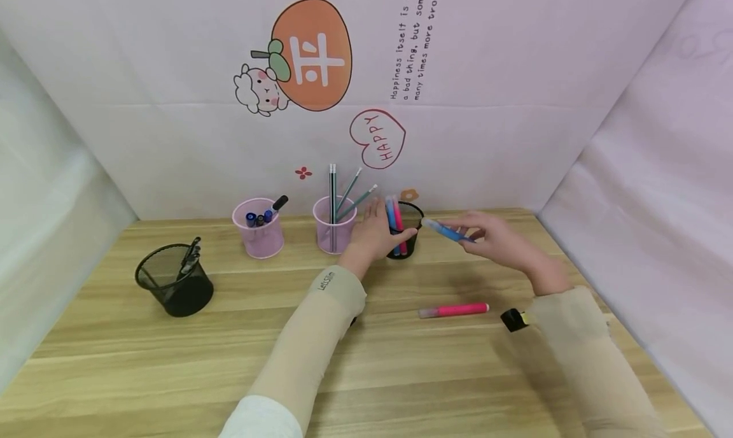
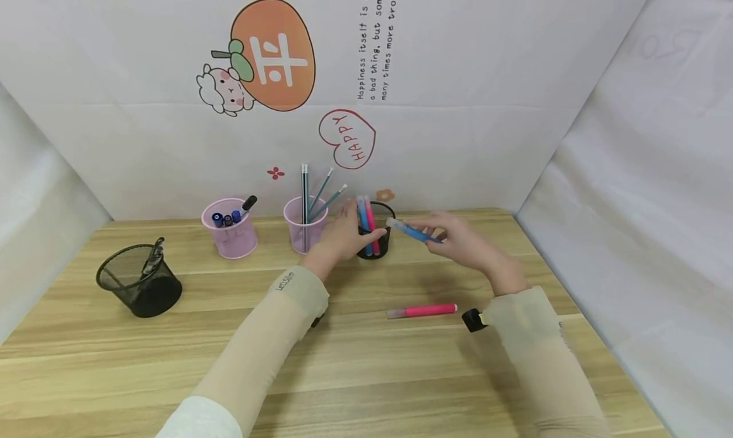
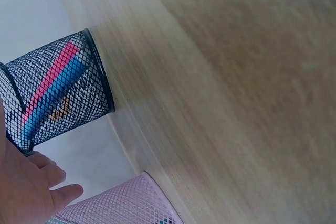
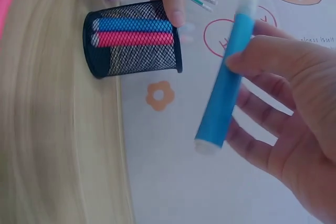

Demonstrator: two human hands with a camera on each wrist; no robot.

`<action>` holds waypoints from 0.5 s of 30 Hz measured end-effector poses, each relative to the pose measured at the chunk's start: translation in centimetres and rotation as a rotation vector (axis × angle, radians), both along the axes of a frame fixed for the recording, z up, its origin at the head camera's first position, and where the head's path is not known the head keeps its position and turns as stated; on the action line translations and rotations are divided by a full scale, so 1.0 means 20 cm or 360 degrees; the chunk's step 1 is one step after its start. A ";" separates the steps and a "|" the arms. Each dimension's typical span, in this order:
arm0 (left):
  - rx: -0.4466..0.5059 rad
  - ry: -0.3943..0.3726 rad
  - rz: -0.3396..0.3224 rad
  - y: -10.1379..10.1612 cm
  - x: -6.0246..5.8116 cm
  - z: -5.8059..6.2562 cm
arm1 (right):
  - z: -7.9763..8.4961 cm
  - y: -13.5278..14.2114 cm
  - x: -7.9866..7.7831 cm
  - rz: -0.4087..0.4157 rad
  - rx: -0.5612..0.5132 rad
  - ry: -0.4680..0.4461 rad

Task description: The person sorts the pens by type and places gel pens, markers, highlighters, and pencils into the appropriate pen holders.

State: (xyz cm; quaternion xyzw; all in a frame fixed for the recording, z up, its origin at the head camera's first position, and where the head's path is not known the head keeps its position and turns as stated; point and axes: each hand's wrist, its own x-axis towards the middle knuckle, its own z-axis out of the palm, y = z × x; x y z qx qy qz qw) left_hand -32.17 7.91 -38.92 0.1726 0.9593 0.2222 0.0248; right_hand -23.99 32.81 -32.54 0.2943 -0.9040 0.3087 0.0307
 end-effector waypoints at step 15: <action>-0.0014 0.0007 0.0015 0.00 -0.01 -0.01 | -0.01 -0.16 -0.15 -0.0264 -0.0374 -0.0025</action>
